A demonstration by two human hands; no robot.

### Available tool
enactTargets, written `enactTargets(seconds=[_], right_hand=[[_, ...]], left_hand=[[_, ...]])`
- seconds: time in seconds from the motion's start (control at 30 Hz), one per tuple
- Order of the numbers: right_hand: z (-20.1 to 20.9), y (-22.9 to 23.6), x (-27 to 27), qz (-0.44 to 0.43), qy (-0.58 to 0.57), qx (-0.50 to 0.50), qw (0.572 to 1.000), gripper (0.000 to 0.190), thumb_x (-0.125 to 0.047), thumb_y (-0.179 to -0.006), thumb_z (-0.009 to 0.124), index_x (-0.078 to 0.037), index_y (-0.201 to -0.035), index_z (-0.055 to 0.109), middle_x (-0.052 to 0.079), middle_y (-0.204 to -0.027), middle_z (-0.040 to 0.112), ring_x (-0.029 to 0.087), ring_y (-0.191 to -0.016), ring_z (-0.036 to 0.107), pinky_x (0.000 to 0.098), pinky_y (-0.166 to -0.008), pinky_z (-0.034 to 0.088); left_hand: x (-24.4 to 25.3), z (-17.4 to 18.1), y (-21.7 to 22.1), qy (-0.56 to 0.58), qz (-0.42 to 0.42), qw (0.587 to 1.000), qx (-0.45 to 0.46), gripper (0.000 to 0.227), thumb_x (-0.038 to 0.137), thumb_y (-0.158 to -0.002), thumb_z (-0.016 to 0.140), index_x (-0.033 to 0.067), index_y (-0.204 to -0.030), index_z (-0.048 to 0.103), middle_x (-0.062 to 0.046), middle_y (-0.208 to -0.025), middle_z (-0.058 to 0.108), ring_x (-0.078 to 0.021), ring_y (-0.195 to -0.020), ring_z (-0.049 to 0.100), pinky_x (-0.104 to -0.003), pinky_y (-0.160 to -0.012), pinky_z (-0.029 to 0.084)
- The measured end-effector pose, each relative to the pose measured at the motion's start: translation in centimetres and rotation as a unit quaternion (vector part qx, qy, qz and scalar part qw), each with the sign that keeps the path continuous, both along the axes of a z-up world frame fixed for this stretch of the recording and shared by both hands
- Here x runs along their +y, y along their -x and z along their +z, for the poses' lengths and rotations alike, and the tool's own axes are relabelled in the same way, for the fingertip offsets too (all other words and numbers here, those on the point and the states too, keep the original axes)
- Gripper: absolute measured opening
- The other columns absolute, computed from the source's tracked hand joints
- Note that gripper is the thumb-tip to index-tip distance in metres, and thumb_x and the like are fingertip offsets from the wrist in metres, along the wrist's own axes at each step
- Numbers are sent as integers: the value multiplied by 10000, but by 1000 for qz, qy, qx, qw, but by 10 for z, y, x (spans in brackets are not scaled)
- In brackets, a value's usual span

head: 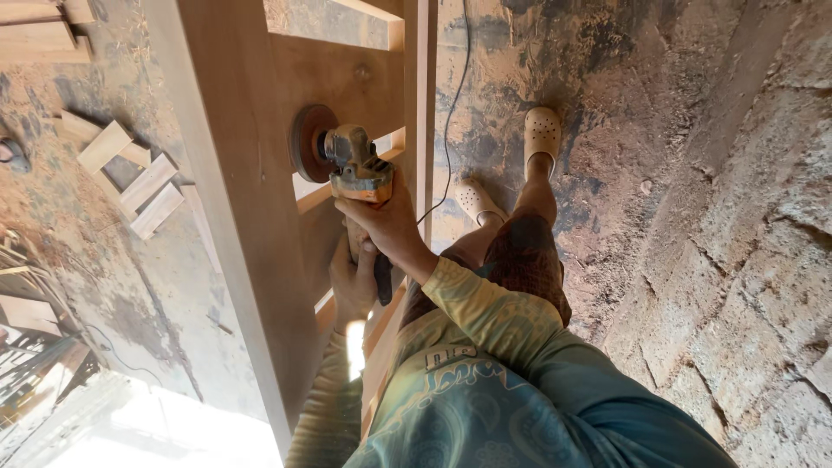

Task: The person uses an angle grinder with a sanding disc to smooth the surface of a wooden frame. They move the tool along the frame's edges and flat surfaces, generating wood dust while working in a workshop.

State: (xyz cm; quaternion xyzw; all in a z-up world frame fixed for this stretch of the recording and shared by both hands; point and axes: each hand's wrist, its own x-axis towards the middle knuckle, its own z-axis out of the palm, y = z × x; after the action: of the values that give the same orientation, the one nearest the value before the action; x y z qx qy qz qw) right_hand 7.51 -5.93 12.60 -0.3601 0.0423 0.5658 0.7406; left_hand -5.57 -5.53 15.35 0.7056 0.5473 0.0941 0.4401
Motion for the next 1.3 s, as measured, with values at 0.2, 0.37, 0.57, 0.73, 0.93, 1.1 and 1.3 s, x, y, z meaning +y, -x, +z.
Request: enactTargets(seconds=[0.2,0.37,0.57,0.73,0.93,1.1,1.3], right_hand=[[-10,-16,9,-8,11,-86,996,440,-85,-915,781,-61,-1216,460,69,-983,637,81,-701,638,243,-516,510],[-12,-15,17,-12,2,-103,995,454,-103,-915,812,-53,-1189,454,88,-954,608,84,-632,587,244,-484,476],[-15,-27,25,-46,-8,-66,997,465,-75,-878,797,-71,-1182,444,102,-945,609,111,-628,581,262,-477,461],[-14,-27,33,3,73,15,997,454,-105,-845,776,-61,-1167,460,121,-857,627,124,-569,598,246,-384,423],[-14,-28,32,-27,52,-132,990,486,-122,-850,839,-51,-1185,495,59,-1049,619,107,-909,634,253,-757,562],[-15,-44,47,-34,60,-134,989,493,-115,-838,842,-44,-1197,511,52,-1049,639,102,-913,644,249,-774,569],[0,-54,54,-7,59,-41,997,479,-81,-846,820,-30,-1183,483,89,-922,629,103,-588,557,260,-452,452]], left_hand=[[9,-7,-15,4,1,999,37,547,511,-1009,574,-18,-1133,645,-156,-873,715,-228,-776,684,-364,-716,529],[16,-2,-18,14,-2,999,40,575,542,-1008,532,-5,-1149,640,-139,-854,714,-220,-755,700,-364,-681,540],[21,0,-35,21,16,999,35,603,556,-984,561,-8,-1187,627,-118,-890,725,-205,-785,716,-366,-673,544],[29,5,-40,31,8,997,74,560,543,-998,568,-9,-1064,639,-110,-805,700,-193,-714,671,-359,-652,513],[30,13,-49,44,2,999,3,513,490,-1028,583,-21,-1063,609,-85,-820,685,-155,-718,646,-320,-641,512],[46,13,-62,83,17,996,-28,479,463,-1022,573,-11,-1080,601,-78,-816,686,-141,-707,656,-301,-627,517],[54,18,-69,21,-7,1000,-19,508,472,-1041,569,-32,-1079,613,-90,-818,687,-143,-712,650,-292,-621,506]])
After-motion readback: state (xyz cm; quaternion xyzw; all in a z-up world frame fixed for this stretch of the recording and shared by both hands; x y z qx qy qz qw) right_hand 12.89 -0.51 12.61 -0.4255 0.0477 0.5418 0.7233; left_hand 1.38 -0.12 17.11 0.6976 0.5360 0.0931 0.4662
